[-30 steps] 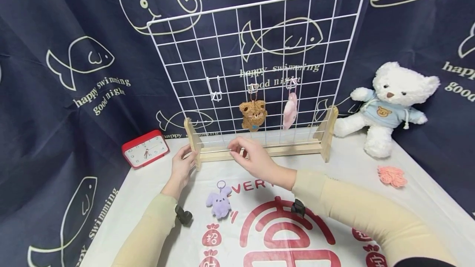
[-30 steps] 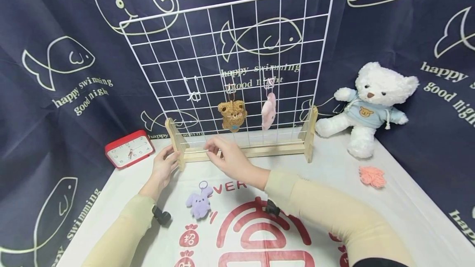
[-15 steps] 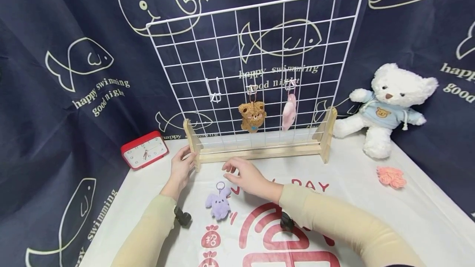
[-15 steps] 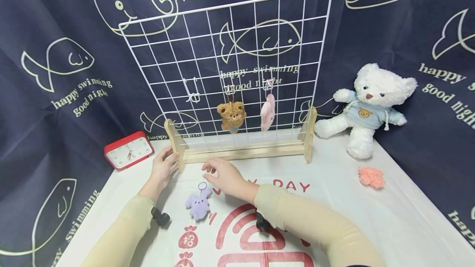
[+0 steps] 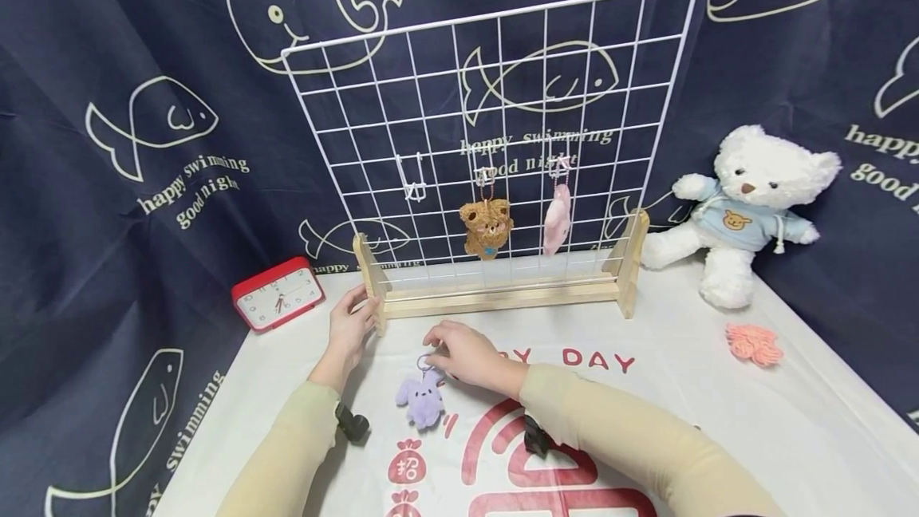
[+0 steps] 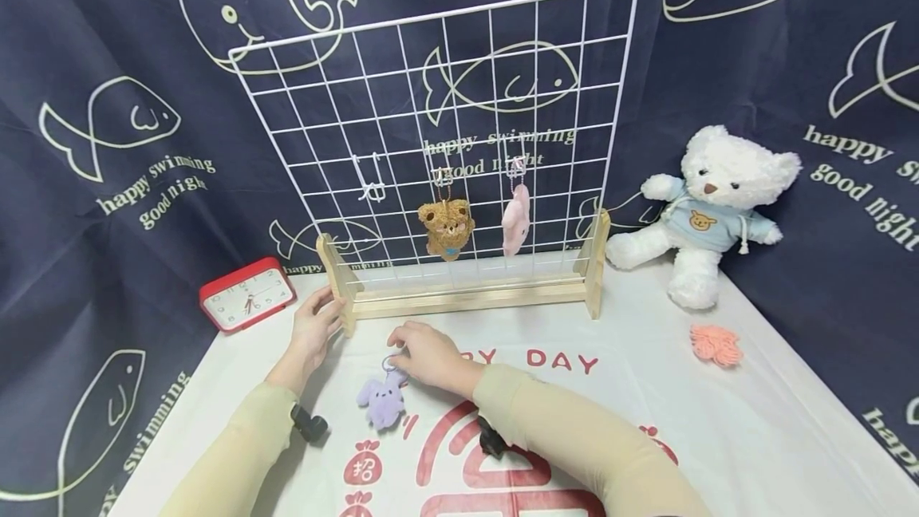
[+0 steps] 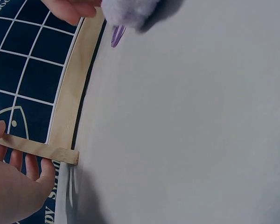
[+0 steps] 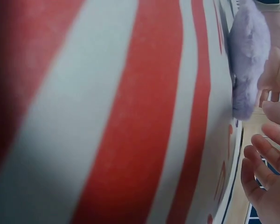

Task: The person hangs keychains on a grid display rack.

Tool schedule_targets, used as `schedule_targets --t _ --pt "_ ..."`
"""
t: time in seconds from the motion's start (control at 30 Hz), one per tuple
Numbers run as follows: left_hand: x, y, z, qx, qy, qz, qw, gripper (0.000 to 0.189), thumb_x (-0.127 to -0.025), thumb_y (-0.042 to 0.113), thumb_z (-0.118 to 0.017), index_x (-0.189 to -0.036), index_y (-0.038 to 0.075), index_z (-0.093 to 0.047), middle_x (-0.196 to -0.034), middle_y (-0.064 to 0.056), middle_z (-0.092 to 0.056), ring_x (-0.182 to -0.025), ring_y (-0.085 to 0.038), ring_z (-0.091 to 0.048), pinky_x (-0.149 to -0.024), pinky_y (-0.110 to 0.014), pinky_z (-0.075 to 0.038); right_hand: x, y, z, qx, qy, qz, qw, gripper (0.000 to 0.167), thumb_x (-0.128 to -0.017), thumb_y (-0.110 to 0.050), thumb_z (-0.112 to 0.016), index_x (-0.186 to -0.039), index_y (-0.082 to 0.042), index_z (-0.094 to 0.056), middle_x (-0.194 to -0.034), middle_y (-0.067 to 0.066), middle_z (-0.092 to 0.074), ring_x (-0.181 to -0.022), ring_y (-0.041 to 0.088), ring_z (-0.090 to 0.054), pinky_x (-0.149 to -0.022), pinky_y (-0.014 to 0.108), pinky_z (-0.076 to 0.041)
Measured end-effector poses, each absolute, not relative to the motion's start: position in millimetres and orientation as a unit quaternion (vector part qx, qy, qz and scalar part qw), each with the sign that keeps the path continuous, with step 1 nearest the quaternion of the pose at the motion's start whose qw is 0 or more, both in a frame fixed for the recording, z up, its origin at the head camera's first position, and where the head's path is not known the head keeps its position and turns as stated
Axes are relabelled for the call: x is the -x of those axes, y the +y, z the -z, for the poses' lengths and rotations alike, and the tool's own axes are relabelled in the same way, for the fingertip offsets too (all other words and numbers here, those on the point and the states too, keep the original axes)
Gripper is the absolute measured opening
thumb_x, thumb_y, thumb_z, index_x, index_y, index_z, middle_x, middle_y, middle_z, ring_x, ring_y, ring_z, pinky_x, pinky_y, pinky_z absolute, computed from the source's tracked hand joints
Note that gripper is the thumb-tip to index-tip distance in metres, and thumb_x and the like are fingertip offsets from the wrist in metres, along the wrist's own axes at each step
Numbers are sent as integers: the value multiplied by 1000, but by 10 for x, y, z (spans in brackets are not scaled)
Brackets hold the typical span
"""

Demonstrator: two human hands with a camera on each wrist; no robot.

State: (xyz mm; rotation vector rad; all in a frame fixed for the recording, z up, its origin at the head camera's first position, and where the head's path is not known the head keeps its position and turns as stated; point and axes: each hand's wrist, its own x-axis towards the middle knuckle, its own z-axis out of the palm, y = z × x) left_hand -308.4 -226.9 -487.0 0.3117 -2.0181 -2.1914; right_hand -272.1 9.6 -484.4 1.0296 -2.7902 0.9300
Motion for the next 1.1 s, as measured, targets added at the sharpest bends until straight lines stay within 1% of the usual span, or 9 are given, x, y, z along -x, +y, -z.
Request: schedule_targets --t 0.1,0.3,0.57,0.7,0.83,1.1 --pt "3083 -2269 4870 -104 -671 731 72 51 -101 6 -63 -149 1 -47 -143 -21 -45 -130 -34 -47 -113 -48 -41 2731 65 4872 -327 -902 -283 10 25 -93 -28 -76 -114 -16 -71 -100 -6 -64 -93 12 -62 -86 32 -54" --pt "3083 -2268 4877 -108 -666 735 73 50 -100 4 -63 -148 1 -48 -142 -21 -46 -130 -34 -48 -112 -48 -42 2758 4 4904 -321 -909 -267 6 28 -92 -31 -77 -114 -14 -72 -90 -7 -58 -86 11 -57 -80 31 -53" --pt "3092 -2270 4873 -107 -666 735 69 50 -101 5 -63 -148 1 -48 -143 -21 -45 -131 -34 -48 -112 -45 -43 2771 -79 4884 -315 -927 -205 -2 31 -90 -36 -77 -112 -14 -74 -91 -6 -57 -90 14 -56 -77 29 -54" --pt "3098 -2274 4877 -108 -666 735 69 50 -101 5 -63 -148 2 -48 -142 -20 -46 -130 -34 -49 -112 -46 -43 2763 -105 4891 -310 -932 -189 -3 28 -90 -37 -78 -109 -17 -75 -91 -7 -56 -89 13 -54 -72 27 -52" --pt "3096 -2278 4874 -108 -663 738 66 50 -101 4 -63 -149 3 -48 -144 -20 -45 -131 -34 -48 -112 -45 -43 2758 -118 4889 -305 -933 -193 -3 23 -88 -35 -80 -104 -18 -75 -86 -9 -53 -84 11 -51 -67 24 -49" --pt "3081 -2273 4861 -109 -665 736 65 51 -101 6 -63 -149 3 -47 -145 -19 -44 -133 -34 -47 -114 -46 -41 2736 -133 4864 -302 -929 -215 0 15 -88 -29 -82 -95 -19 -73 -82 -10 -50 -80 9 -49 -62 22 -45"
